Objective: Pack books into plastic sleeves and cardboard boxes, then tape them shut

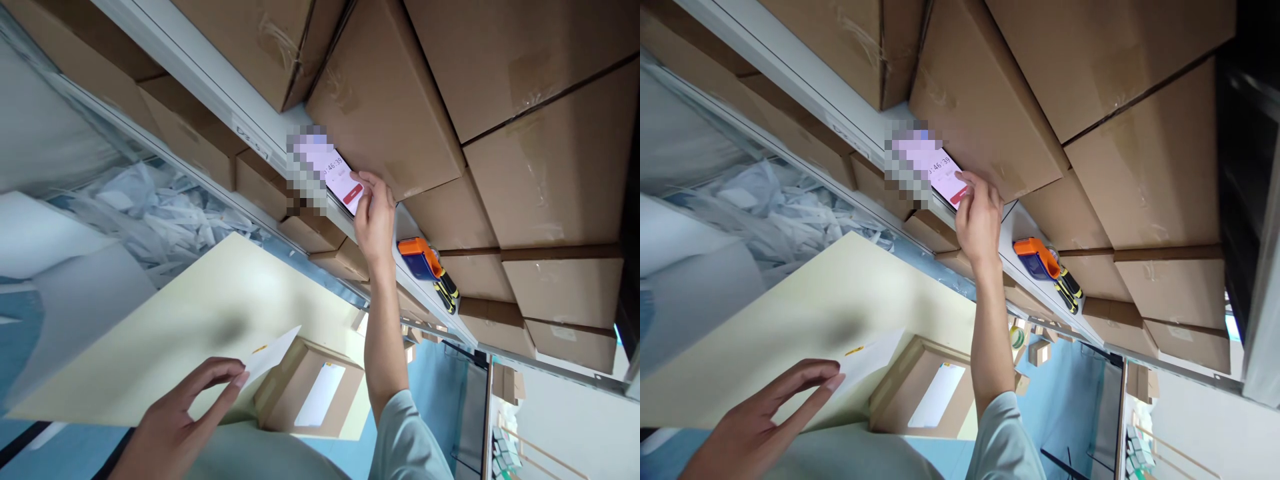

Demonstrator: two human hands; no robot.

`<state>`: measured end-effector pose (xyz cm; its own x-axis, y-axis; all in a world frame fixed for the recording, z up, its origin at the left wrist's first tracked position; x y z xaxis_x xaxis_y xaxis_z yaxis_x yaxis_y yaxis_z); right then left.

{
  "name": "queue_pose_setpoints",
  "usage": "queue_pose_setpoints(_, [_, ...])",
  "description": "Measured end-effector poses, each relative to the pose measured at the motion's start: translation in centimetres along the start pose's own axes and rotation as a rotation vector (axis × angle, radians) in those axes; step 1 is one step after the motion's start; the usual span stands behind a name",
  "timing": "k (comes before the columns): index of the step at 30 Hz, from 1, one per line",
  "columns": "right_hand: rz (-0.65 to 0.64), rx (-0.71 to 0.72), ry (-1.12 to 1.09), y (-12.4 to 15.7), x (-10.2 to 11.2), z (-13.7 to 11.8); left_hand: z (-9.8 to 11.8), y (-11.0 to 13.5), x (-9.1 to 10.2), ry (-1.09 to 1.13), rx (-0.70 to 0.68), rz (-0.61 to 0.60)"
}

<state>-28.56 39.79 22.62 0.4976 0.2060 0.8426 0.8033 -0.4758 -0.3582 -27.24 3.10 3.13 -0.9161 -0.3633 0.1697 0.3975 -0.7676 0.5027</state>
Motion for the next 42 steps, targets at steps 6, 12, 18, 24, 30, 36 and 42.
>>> queue_pose_setpoints(6, [0.027,0.011,-0.009,0.6,0.5,0.4,-1.0,0.1,-0.5,0.013,-0.002,-0.006])
queue_pose_setpoints(12, [0.058,-0.041,-0.062,1.5,1.1,-0.5,-0.8,0.3,-0.6,0.035,-0.017,0.028])
queue_pose_setpoints(18, [0.198,-0.246,-0.362,7.7,2.3,-4.0,1.7,0.7,0.4,0.104,0.047,0.082])
queue_pose_setpoints(24, [0.19,-0.819,-0.696,24.5,-2.2,-5.3,2.6,1.1,-0.9,0.386,0.18,-0.022])
queue_pose_setpoints(30, [0.223,-1.061,-0.793,36.9,-2.7,-7.0,5.7,1.7,-4.6,0.587,0.178,-0.265])
queue_pose_setpoints(36, [0.349,-1.04,-0.884,40.1,0.4,-7.1,9.6,3.7,-8.5,0.555,0.132,-0.439])
queue_pose_setpoints(42, [0.383,-1.044,-0.929,41.6,3.9,-8.0,11.5,5.8,-10.8,0.505,0.098,-0.476])
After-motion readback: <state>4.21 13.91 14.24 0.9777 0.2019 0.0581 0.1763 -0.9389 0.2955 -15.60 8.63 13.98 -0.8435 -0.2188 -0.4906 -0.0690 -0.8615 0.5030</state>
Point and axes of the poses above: each hand's wrist, its own y-axis away from the middle knuckle, its own x-axis out of the back of the hand, z = x × y, the point moved 7 cm from there along -y, towards the middle knuckle, and after that the axes turned 3 degrees about -z, right-handed, at the moved point
